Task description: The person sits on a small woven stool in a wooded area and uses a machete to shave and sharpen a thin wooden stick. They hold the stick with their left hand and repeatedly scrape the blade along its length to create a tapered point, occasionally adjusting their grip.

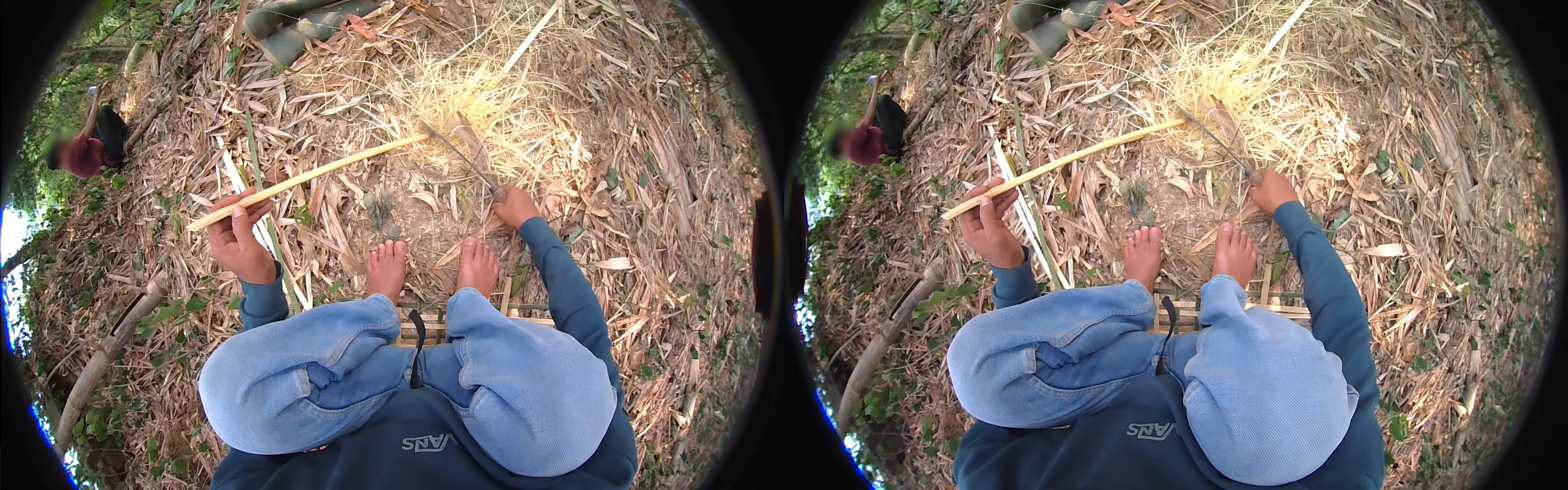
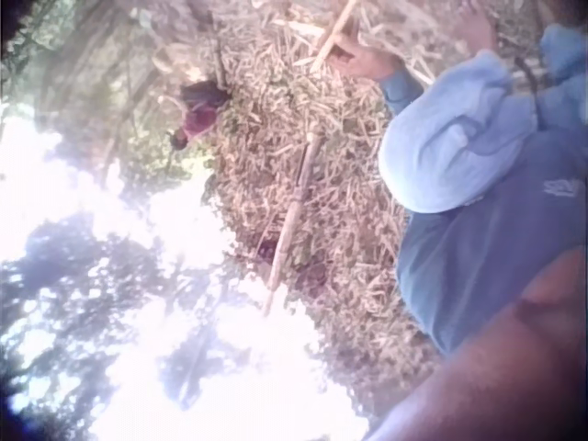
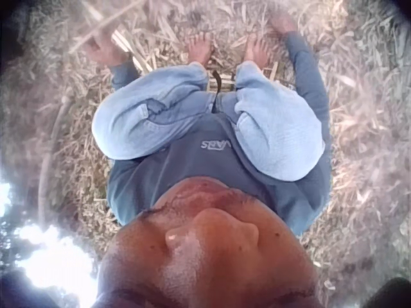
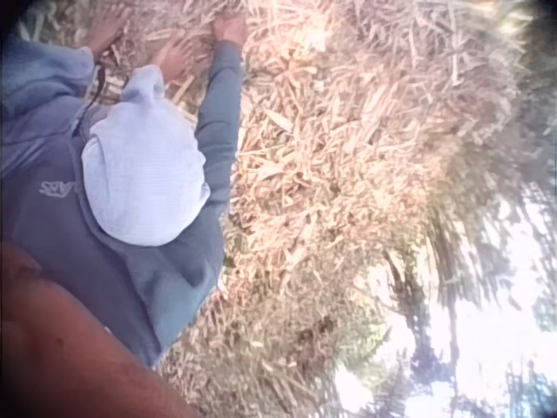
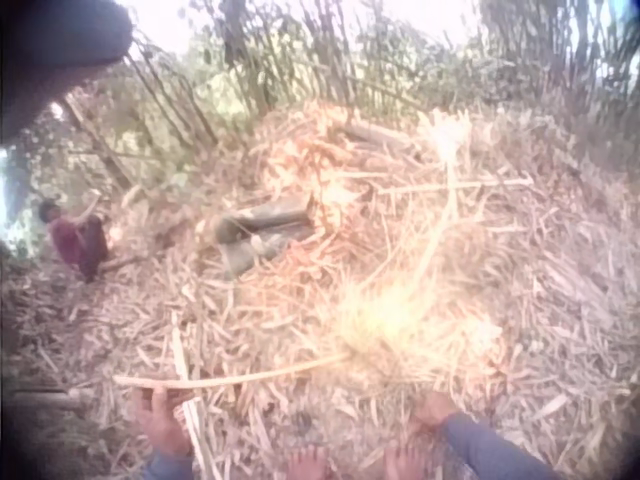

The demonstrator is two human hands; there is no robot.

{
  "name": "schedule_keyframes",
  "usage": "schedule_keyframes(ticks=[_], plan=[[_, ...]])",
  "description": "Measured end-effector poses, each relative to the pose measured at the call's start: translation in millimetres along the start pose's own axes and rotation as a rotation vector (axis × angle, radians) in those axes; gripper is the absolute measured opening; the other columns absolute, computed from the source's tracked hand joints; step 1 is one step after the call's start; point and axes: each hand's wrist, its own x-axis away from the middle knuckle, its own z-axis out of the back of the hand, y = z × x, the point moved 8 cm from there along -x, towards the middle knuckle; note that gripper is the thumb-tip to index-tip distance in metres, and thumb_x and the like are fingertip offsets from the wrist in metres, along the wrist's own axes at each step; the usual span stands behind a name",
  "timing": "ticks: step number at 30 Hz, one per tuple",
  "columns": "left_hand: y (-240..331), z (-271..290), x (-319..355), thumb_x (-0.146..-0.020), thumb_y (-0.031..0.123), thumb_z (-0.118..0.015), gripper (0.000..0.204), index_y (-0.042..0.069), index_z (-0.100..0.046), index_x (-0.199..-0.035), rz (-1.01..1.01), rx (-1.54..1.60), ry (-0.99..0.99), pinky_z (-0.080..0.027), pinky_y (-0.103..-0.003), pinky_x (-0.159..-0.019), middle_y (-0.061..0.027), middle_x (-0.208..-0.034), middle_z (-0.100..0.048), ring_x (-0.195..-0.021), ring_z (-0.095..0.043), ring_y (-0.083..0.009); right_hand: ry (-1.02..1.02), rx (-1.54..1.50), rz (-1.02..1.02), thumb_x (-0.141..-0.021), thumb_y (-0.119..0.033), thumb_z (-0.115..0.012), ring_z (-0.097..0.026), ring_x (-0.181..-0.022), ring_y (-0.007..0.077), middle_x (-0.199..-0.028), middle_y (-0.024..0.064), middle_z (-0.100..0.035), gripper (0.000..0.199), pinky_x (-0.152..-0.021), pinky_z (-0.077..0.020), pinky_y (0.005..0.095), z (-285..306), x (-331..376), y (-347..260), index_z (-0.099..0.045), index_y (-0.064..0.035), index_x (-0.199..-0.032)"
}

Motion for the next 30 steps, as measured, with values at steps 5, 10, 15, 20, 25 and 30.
schedule_keyframes(ticks=[5,10,15,20,25,30], plan=[[7.1,-1.2,7.1,-0.093,0.011,-0.051,0.018,-0.004,-0.050,-0.103,-0.106,0.000,-0.027,-0.061,-0.036,-0.069,-0.0239,-0.096,-0.062,-0.081,-0.066,-0.0288,-0.034,-0.171,0.338,-0.078,-0.021,-0.062,-0.064,-0.074,0.0373,-0.078,0.0209,-0.065,0.026,-0.069,-0.0511,0.0445,15.5,59.7,-119.9,-0.063,-0.0048,-0.098],[22.6,-15.2,15.0,-0.092,0.009,-0.050,0.018,-0.003,-0.048,-0.105,-0.185,-0.049,-0.068,-0.061,-0.037,-0.071,-0.0229,-0.099,-0.060,-0.089,-0.065,-0.0289,-0.020,-0.273,0.553,-0.076,-0.018,-0.063,-0.062,-0.065,0.0379,-0.069,0.0184,-0.063,0.022,-0.062,-0.0496,0.0454,11.4,94.0,-194.7,-0.061,-0.0057,-0.095],[18.0,-16.2,19.4,-0.093,0.014,-0.049,0.022,-0.004,-0.047,-0.106,-0.171,-0.081,-0.106,-0.061,-0.038,-0.071,-0.0237,-0.099,-0.060,-0.088,-0.065,-0.0298,-0.016,-0.226,0.232,-0.076,-0.019,-0.061,-0.063,-0.073,0.0377,-0.075,0.0203,-0.063,0.023,-0.070,-0.0506,0.0465,-8.8,34.4,-116.2,-0.061,-0.0065,-0.096],[21.2,-19.2,17.2,-0.093,0.014,-0.049,0.023,-0.003,-0.046,-0.107,-0.193,-0.074,-0.072,-0.061,-0.038,-0.069,-0.0235,-0.098,-0.060,-0.085,-0.065,-0.0287,-0.070,-0.158,0.289,-0.075,-0.017,-0.061,-0.061,-0.072,0.0400,-0.076,0.0233,-0.062,0.017,-0.067,-0.0483,0.0465,-1.3,61.7,-138.3,-0.059,-0.0046,-0.086],[15.0,-16.9,14.2,-0.094,0.016,-0.050,0.024,-0.004,-0.047,-0.107,-0.129,-0.062,-0.082,-0.061,-0.037,-0.067,-0.0244,-0.099,-0.061,-0.081,-0.067,-0.0302,0.016,-0.169,0.210,-0.077,-0.023,-0.061,-0.063,-0.077,0.0396,-0.078,0.0224,-0.064,0.027,-0.072,-0.0499,0.0478,-17.4,30.7,-87.1,-0.060,-0.0031,-0.095],[9.1,-7.9,14.5,-0.095,0.016,-0.049,0.024,-0.004,-0.045,-0.107,-0.139,-0.082,-0.051,-0.061,-0.037,-0.069,-0.0247,-0.098,-0.061,-0.081,-0.067,-0.0313,-0.055,-0.101,0.219,-0.079,-0.021,-0.059,-0.063,-0.076,0.0394,-0.076,0.0226,-0.064,0.023,-0.071,-0.0495,0.0481,-1.8,42.6,-110.1,-0.061,-0.0024,-0.091]])
